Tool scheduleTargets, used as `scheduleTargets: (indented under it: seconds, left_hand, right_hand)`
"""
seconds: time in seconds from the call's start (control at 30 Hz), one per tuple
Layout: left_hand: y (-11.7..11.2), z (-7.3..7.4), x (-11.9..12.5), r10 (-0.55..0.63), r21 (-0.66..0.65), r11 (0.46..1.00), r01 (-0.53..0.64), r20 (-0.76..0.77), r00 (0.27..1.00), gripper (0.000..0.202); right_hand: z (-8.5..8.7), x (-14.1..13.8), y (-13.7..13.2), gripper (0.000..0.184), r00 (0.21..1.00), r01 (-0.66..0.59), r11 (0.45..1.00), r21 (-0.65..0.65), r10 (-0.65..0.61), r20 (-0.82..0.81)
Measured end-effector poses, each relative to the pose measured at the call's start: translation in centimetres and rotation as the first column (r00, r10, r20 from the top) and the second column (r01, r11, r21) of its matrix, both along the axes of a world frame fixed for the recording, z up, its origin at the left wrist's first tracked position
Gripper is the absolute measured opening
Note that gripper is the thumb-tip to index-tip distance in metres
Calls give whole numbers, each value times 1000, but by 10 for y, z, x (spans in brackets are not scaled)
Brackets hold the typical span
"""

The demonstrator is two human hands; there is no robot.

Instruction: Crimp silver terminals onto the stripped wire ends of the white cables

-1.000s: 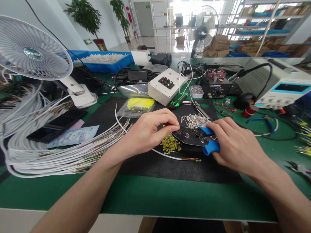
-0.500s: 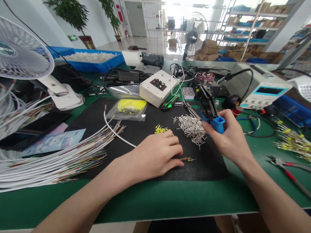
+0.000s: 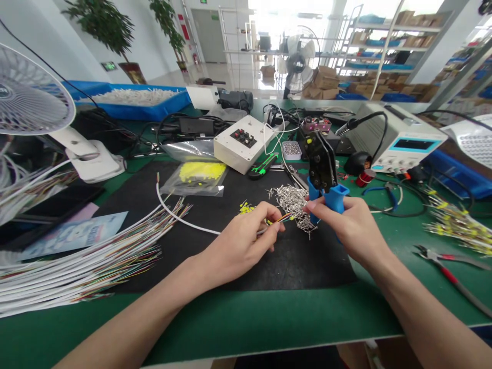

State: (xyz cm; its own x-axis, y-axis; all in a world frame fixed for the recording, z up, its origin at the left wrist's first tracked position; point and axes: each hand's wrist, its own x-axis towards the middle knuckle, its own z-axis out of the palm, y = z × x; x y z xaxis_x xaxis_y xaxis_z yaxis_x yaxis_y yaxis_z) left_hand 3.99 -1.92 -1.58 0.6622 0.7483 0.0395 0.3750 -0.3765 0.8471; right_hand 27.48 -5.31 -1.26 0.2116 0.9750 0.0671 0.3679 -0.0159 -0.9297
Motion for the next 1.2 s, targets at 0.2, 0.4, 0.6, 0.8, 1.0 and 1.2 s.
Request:
scheduleTargets:
  seconds: [0.2, 0.4, 0.6, 0.8, 1.0, 1.2]
  left_hand:
    - [2, 7, -3, -63, -112, 991, 77, 121, 991, 19]
    - [5, 7, -3, -76, -196, 973, 122, 231, 970, 17]
    - [5, -2, 2, 123, -152, 985, -77, 322, 939, 21]
    - [5, -6, 4, 205, -109, 978, -177, 367, 907, 19]
    - [1, -9, 8, 186, -109, 982, -156, 385, 904, 14]
    - [-1, -13, 11, 164, -69, 986, -149, 394, 904, 14]
  right_hand:
    - [-5, -5, 1, 35, 998, -9, 1000, -1, 9, -56]
    - [-8, -8, 1, 35, 996, 35, 999, 24, -33, -84]
    - [-9, -14, -7, 37, 996, 36, 999, 8, -36, -85]
    - [-10, -17, -9, 35, 994, 58, 998, 37, -54, -94]
    - [-14, -25, -13, 29, 991, -37, 998, 54, 44, -127]
    - [-13, -32, -12, 17, 994, -32, 991, 131, 46, -102]
